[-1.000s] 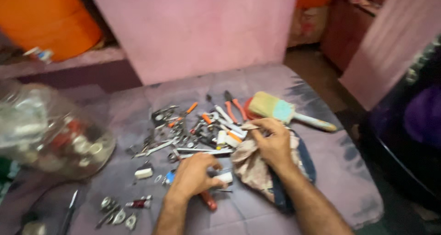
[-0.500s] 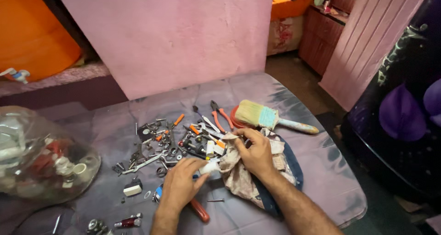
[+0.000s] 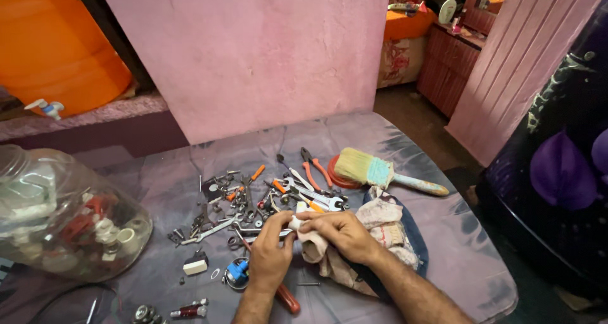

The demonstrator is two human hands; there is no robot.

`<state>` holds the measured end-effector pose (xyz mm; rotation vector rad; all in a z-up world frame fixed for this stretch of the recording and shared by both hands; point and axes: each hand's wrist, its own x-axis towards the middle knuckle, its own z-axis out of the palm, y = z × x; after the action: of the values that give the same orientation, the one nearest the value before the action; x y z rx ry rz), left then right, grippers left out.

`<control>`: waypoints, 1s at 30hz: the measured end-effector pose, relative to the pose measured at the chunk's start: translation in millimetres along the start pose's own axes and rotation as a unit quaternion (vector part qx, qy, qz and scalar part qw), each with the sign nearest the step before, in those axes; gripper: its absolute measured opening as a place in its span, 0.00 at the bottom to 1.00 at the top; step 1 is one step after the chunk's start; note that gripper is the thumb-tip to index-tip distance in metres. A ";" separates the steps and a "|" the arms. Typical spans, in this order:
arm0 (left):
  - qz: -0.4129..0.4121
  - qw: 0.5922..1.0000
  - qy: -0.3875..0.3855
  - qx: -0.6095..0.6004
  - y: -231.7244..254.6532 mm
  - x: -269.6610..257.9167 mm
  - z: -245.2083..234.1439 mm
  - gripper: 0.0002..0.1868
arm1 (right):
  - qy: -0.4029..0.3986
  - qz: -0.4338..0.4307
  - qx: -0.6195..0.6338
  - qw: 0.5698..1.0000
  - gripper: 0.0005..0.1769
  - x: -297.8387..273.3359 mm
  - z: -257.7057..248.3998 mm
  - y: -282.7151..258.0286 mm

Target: The person cleans and reassembles the internal components of a white electrical plug by hand, using a cloth to wipe various metal and plastic parts before fitting them back into the plug housing.

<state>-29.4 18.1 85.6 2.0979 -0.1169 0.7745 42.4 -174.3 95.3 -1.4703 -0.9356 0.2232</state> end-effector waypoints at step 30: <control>-0.137 0.901 0.050 -0.408 -28.1 -21.6 56.8 0.15 | 0.317 -0.061 -0.160 0.933 0.05 1.3 4.2 4.2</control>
<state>-9.4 -12.2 29.3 1.2364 -0.0703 0.5262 42.2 -169.7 91.3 -1.6247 -0.5384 -0.5001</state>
